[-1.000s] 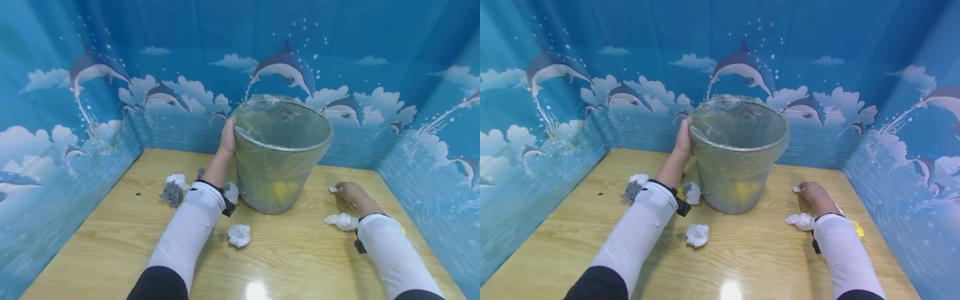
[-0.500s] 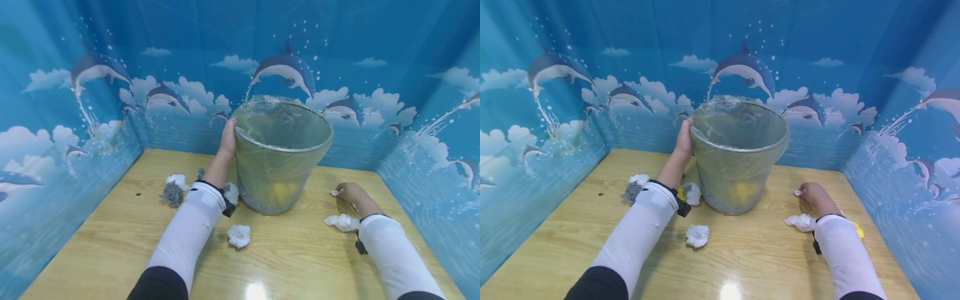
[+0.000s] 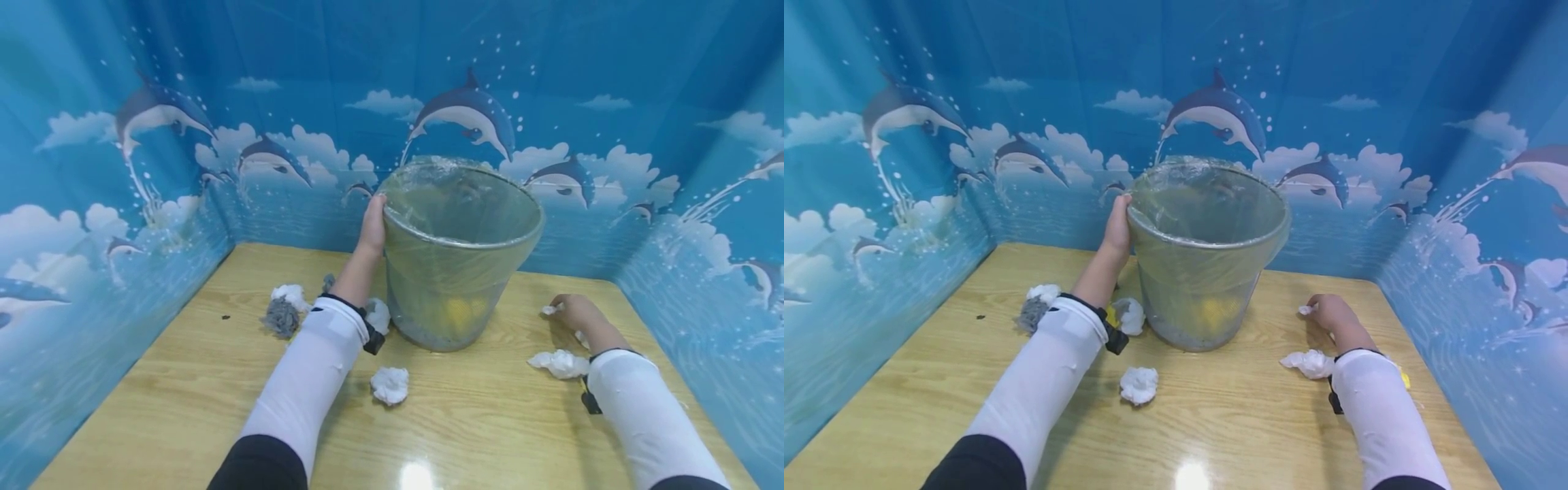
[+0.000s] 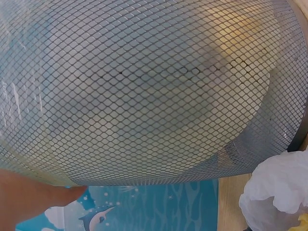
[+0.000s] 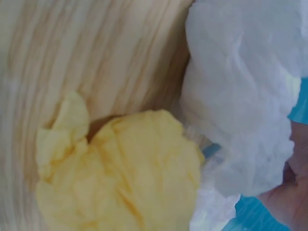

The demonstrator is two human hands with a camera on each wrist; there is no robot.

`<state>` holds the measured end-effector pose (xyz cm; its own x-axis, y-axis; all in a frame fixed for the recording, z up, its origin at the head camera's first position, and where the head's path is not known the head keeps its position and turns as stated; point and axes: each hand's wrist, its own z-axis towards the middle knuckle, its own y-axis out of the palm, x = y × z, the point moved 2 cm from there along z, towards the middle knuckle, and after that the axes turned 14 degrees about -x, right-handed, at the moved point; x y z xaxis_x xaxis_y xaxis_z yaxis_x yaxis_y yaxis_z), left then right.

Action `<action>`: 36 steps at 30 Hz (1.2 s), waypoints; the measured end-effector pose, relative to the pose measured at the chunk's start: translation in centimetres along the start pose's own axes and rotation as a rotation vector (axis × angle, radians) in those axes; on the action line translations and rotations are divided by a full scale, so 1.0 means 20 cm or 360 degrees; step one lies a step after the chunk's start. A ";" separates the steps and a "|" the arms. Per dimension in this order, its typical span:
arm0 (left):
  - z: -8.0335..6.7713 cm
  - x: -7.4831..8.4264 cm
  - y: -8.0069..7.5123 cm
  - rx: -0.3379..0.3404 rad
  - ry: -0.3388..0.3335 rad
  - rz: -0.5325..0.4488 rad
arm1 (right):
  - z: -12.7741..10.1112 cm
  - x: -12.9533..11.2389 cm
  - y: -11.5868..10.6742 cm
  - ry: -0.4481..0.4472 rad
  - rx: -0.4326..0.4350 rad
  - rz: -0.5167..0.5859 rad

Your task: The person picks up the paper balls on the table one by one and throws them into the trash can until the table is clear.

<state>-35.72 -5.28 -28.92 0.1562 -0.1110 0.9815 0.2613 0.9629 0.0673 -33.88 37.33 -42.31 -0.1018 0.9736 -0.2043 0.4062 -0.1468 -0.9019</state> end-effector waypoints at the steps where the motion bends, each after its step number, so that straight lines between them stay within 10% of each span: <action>1: 0.00 0.00 0.00 0.0005 -0.0002 0.0000 | 0.00 0.00 0.00 -0.0012 0.0012 -0.0001; 36: 0.00 0.00 0.00 0.0005 -0.0013 0.0025 | -0.15 -0.29 -0.57 -0.0083 0.0350 0.0009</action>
<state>-35.74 -5.31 -28.99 0.1522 -0.0938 0.9839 0.2559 0.9653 0.0525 -35.12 33.92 -29.73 -0.1492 0.9631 -0.2238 0.1997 -0.1923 -0.9608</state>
